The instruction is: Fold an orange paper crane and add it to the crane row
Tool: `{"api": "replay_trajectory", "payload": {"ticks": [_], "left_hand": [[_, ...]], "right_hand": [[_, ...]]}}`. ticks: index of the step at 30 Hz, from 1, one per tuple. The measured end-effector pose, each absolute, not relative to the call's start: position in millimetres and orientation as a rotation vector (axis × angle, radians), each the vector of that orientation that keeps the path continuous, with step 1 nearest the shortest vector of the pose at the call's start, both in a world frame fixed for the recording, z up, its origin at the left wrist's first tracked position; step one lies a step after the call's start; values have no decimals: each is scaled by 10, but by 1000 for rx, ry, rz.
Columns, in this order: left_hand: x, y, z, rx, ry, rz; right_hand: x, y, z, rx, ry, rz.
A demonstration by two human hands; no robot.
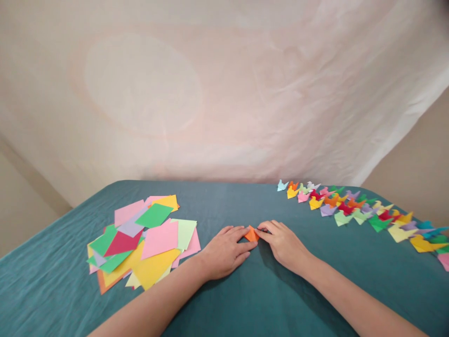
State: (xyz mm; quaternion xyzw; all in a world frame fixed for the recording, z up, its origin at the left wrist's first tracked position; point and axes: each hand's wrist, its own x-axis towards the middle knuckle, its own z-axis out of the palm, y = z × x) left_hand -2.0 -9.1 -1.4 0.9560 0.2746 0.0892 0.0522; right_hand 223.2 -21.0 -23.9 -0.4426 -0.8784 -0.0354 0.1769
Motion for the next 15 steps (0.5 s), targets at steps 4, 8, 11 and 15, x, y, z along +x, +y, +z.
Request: {"api": "replay_trajectory", "payload": {"ticks": [4,8,11,15], "left_hand": [[-37,-99,3,2904,811,251],[-50,-103,27,2893,795,256],[-55,-102,30,2882,796,251],[-58,-95,31,2872,781,266]], "right_hand": [[2240,-205,-238,-1272,-2525,-158],[2220,-217,-214,-1267,-2561,-246],[2196,-245,-183,-1229,-2584,-256],[2186,-277,-144,-1165,-2603,-177]]}}
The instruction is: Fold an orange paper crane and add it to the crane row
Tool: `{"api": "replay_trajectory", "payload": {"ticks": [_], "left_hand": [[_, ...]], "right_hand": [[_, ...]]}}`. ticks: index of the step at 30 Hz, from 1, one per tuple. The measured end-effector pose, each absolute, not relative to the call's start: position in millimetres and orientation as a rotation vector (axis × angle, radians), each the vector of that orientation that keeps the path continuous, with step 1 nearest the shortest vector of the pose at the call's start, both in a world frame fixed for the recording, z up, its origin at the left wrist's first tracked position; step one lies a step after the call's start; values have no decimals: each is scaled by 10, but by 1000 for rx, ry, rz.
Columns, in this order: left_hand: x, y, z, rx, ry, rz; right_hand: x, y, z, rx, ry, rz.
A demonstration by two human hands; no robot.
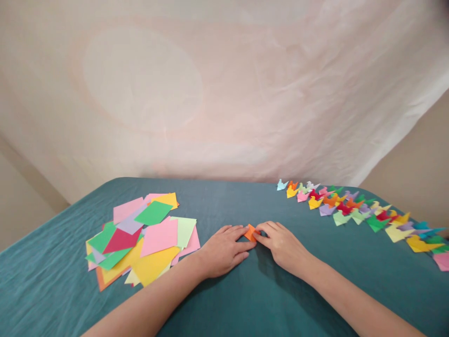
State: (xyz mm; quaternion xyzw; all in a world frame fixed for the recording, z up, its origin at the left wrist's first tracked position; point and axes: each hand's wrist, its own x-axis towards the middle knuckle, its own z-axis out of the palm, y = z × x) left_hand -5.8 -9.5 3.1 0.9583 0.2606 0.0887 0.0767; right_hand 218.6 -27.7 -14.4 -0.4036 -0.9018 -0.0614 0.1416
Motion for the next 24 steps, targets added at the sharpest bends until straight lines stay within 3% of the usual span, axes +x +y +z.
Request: {"api": "replay_trajectory", "payload": {"ticks": [24], "left_hand": [[-144,-29,71,2787,607,140]], "right_hand": [[2293,-262,-100,-999,-2598,135]]}}
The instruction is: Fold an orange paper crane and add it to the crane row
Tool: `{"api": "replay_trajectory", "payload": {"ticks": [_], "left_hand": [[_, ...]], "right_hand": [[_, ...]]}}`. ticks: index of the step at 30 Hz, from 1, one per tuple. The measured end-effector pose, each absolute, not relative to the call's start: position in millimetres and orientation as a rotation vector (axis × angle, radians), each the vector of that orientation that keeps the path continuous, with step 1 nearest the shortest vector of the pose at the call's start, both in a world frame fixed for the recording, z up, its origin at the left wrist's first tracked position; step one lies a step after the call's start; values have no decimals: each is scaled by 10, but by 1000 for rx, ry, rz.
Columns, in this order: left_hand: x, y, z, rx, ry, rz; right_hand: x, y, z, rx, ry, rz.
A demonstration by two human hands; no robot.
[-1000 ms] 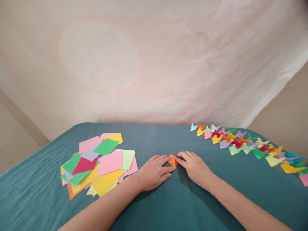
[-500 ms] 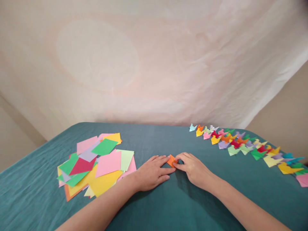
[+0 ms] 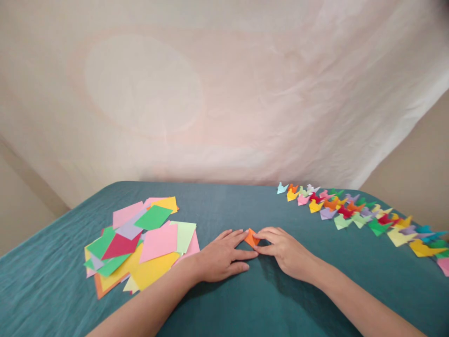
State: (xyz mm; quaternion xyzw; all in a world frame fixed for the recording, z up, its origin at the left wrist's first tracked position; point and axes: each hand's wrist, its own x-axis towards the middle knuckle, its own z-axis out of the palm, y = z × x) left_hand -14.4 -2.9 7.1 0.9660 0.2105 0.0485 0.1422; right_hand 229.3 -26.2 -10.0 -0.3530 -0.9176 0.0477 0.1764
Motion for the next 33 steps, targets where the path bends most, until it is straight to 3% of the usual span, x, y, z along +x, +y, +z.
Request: {"api": "replay_trajectory", "payload": {"ticks": [7,19,33], "left_hand": [[-149,-33,61,2739,632,166],[-106,41,14,2415,711,536],[-105,37,-66,2445,842,569]], "right_hand": [[2293,-279,-91,-1033,-2598,176],[2303,-262,-131,-1079,-2613,182],[2267,-244,-236,-1079,-2376,138]]}}
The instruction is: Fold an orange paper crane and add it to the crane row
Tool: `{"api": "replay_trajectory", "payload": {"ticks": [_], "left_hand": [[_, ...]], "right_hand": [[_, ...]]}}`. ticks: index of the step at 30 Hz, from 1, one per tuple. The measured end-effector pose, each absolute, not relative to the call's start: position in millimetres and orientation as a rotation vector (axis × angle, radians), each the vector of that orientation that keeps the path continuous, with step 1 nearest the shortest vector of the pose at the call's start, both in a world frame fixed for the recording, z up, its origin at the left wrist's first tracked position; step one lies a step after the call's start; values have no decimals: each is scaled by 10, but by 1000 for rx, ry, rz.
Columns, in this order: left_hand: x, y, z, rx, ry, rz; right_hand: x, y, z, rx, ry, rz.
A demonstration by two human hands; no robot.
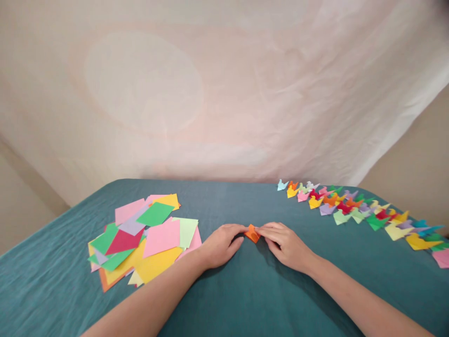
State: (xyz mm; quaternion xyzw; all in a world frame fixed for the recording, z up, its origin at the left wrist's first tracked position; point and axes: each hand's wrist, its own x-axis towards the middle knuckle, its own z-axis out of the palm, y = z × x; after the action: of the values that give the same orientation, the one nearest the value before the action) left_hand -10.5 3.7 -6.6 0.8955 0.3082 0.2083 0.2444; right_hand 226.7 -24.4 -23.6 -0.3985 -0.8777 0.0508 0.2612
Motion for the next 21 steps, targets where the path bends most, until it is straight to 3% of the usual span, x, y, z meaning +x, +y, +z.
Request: {"api": "replay_trajectory", "payload": {"ticks": [6,15,21], "left_hand": [[-102,33,-81,2477,819,585],[-101,17,-35,2464,775,602],[-98,16,-30,2449,781,603]], "right_hand": [[2248,-186,-254,-1106,-2339,120],[2141,-108,105,-1112,-2661,68],[2123,-89,-20,-1084,-2499,213]]}}
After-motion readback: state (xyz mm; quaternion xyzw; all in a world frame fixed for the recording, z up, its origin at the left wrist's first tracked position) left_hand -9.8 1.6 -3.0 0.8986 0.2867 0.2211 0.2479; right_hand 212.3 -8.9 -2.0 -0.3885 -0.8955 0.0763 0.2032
